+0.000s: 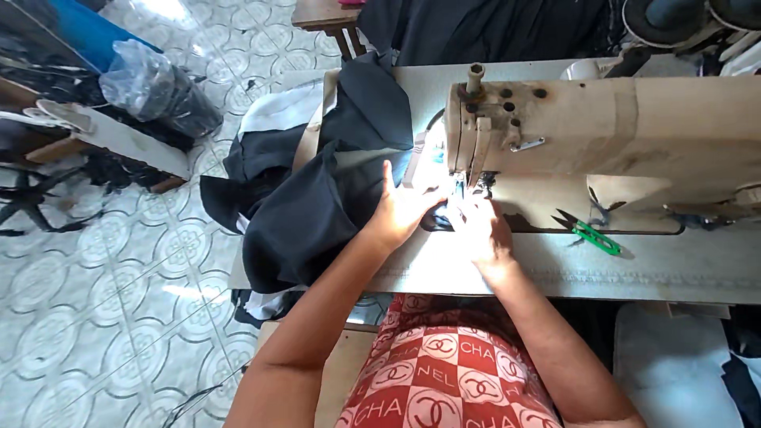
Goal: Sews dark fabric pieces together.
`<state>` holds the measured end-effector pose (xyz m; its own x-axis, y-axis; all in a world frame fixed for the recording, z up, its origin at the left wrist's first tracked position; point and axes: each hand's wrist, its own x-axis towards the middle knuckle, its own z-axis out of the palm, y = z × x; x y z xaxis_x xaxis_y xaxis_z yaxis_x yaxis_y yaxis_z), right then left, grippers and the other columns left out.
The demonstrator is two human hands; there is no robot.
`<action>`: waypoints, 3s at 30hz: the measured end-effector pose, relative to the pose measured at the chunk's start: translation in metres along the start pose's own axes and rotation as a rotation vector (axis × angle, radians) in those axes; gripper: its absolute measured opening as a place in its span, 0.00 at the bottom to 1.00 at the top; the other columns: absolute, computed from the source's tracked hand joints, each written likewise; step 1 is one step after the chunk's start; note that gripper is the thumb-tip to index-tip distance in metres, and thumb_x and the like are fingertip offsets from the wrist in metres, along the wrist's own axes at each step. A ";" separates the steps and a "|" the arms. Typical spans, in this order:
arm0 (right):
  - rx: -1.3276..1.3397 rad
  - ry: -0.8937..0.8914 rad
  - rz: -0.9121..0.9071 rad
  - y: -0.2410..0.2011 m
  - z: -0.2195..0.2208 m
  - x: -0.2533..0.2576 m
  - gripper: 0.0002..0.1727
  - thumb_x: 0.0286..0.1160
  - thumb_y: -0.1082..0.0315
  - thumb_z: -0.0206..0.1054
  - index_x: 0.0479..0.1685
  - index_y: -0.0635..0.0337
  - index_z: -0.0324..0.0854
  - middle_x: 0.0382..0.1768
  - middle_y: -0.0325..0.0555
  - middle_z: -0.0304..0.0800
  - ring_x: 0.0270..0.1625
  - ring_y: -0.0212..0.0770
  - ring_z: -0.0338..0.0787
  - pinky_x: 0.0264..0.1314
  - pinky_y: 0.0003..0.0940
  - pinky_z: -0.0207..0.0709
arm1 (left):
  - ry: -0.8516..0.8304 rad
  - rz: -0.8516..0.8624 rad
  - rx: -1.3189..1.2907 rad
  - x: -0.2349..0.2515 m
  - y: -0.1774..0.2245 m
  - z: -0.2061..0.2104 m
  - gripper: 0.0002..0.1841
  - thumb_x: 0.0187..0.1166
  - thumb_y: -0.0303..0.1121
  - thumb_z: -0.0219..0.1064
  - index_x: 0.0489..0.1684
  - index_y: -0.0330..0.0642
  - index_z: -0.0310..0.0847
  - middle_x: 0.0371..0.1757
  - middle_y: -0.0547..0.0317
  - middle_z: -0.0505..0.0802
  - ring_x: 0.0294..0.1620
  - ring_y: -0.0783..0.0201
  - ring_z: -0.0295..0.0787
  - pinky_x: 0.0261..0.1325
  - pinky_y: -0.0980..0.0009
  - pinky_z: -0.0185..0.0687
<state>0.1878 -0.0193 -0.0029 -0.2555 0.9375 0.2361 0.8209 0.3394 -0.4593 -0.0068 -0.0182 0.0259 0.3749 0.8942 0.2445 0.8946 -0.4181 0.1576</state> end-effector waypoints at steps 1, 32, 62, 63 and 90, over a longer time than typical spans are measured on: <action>-0.023 -0.031 0.066 -0.002 -0.003 -0.005 0.29 0.77 0.42 0.68 0.65 0.55 0.88 0.56 0.56 0.90 0.60 0.54 0.90 0.60 0.51 0.85 | 0.015 -0.052 0.050 -0.011 0.004 -0.005 0.24 0.80 0.30 0.67 0.74 0.63 0.83 0.74 0.52 0.87 0.81 0.42 0.77 0.82 0.16 0.34; 0.422 -0.014 0.273 -0.017 -0.044 -0.063 0.26 0.77 0.60 0.71 0.67 0.71 0.78 0.47 0.52 0.91 0.44 0.39 0.91 0.51 0.35 0.86 | -0.320 -0.499 -0.410 -0.113 -0.088 -0.159 0.24 0.72 0.23 0.75 0.68 0.53 0.82 0.33 0.59 0.93 0.33 0.63 0.88 0.41 0.53 0.85; 0.136 -0.159 0.104 -0.032 -0.032 -0.030 0.11 0.73 0.77 0.67 0.49 0.68 0.91 0.48 0.60 0.93 0.49 0.55 0.95 0.54 0.48 0.88 | -0.099 0.101 -0.010 -0.042 0.056 -0.013 0.16 0.81 0.24 0.64 0.49 0.58 0.95 0.43 0.55 0.93 0.57 0.48 0.90 0.77 0.16 0.43; 0.106 -0.163 0.078 -0.032 -0.032 -0.030 0.11 0.73 0.77 0.67 0.48 0.68 0.91 0.47 0.60 0.93 0.50 0.55 0.95 0.54 0.48 0.88 | -0.083 0.106 0.008 -0.043 0.056 -0.012 0.15 0.81 0.25 0.64 0.49 0.58 0.95 0.43 0.55 0.93 0.57 0.48 0.90 0.77 0.16 0.43; -0.077 -0.040 -0.015 -0.021 -0.013 -0.009 0.16 0.81 0.69 0.61 0.59 0.64 0.89 0.55 0.57 0.94 0.58 0.58 0.93 0.52 0.55 0.86 | -0.082 0.048 -0.053 -0.012 0.036 -0.003 0.15 0.81 0.24 0.64 0.53 0.56 0.94 0.51 0.55 0.91 0.62 0.49 0.86 0.75 0.24 0.57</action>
<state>0.1795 -0.0356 0.0159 -0.2867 0.9354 0.2071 0.8536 0.3476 -0.3881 0.0202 -0.0444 0.0317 0.4378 0.8820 0.1743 0.8617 -0.4670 0.1985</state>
